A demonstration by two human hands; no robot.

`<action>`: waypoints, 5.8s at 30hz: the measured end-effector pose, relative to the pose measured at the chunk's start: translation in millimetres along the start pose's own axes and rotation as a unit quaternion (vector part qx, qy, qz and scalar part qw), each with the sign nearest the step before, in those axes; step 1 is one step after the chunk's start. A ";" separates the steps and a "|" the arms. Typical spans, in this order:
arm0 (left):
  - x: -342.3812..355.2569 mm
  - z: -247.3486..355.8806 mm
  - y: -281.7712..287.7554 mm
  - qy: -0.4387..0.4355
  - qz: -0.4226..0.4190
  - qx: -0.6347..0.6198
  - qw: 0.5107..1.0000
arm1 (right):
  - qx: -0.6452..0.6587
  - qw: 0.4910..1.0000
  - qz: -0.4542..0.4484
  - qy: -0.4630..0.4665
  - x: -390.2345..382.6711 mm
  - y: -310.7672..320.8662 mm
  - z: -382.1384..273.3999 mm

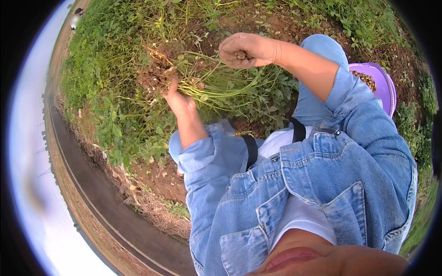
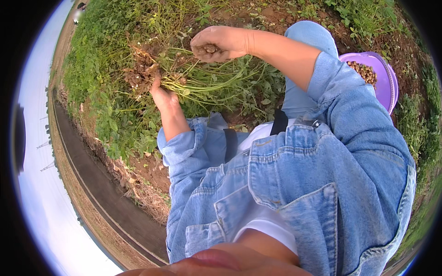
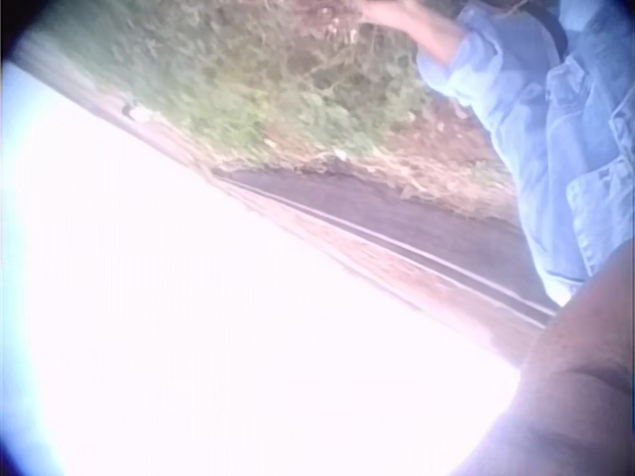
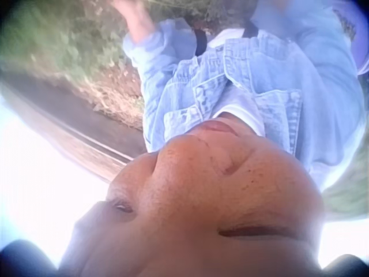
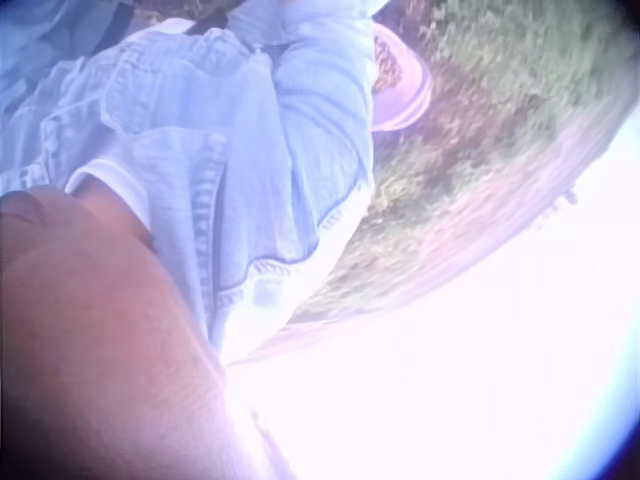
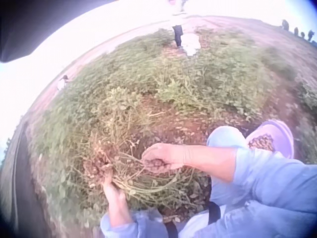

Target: The person squats in a peanut field and pulls up peanut plants by hand, shaking off soil and detaching peanuts from the roots. The peanuts are placed into a purple bucket beside them.

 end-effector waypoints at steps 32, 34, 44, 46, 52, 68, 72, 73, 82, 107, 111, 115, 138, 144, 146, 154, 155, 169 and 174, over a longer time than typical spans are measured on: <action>0.3 -1.8 -17.1 0.094 -0.058 -0.044 0.993 | -0.369 0.749 0.544 -0.086 -304.9 95.2 -52.1; -0.2 3.0 -11.9 0.067 -0.047 -0.026 0.996 | -0.544 0.550 0.550 -0.316 -373.2 96.8 -29.3; -5.1 6.0 -17.3 0.077 -0.115 -0.062 0.988 | -0.455 0.707 0.534 -0.092 -200.9 36.9 -78.7; -9.7 11.4 -24.1 0.044 -0.093 -0.039 0.994 | -0.501 0.792 0.349 -0.023 -127.8 31.3 -65.6; -20.2 15.1 -41.2 0.052 -0.124 -0.039 0.990 | -0.601 0.780 0.164 -0.050 12.6 -17.0 -21.9; -1.0 6.6 -11.9 0.011 -0.034 -0.056 0.998 | -0.056 0.996 0.038 -0.051 11.5 -9.8 7.2; -14.4 8.0 -23.7 0.020 -0.042 -0.078 0.996 | -0.165 0.973 0.138 -0.083 26.3 4.0 19.2; -17.9 9.1 -33.1 0.018 -0.039 -0.070 0.997 | -0.276 0.941 0.166 -0.108 28.0 0.9 16.5; -28.6 4.4 -55.4 -0.009 -0.085 -0.025 0.996 | -0.633 0.751 0.160 -0.100 48.6 -9.4 37.8; -34.0 21.6 -54.0 -0.041 -0.083 -0.072 0.993 | -0.501 0.848 0.175 -0.002 56.6 -3.5 36.8; -34.1 11.4 -58.0 -0.040 -0.074 -0.040 0.996 | -0.531 0.821 0.157 -0.137 55.4 -13.7 38.0; -38.0 10.5 -60.2 -0.029 -0.068 -0.020 0.997 | -0.640 0.748 0.136 -0.113 55.7 -17.9 25.0; -11.0 13.6 -24.2 0.014 0.028 -0.065 0.997 | -0.415 0.898 0.000 -0.147 27.7 -20.0 43.3; -18.2 2.9 -35.7 -0.075 0.004 -0.066 0.995 | -0.497 0.840 0.181 -0.119 43.8 -19.0 48.7; -21.1 0.7 -44.6 -0.077 -0.017 -0.059 0.995 | -0.519 0.816 0.197 -0.162 51.7 -15.6 54.3; -23.5 2.4 -43.3 -0.090 -0.037 -0.053 0.994 | -0.558 0.808 0.086 -0.167 47.1 -32.1 34.6; -22.3 2.5 -41.9 -0.100 -0.036 -0.052 0.993 | -0.545 0.823 0.052 -0.154 47.8 -32.7 38.2; 7.9 4.8 3.3 -0.021 -0.023 -0.100 0.995 | -0.373 0.903 0.188 -0.104 0.7 0.0 -11.5; -17.2 21.4 -26.0 -0.033 0.009 -0.063 0.997 | -0.365 0.833 0.412 0.061 -139.3 67.1 -55.4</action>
Point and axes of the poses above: each hand's wrist, its own x-axis towards the middle knuckle, its own y-axis out of the back of the hand, z = x × y, the point moved 4 cm from there along x, towards the middle knuckle, and after that the axes turned 8 degrees about -z, right-handed, at the moved point
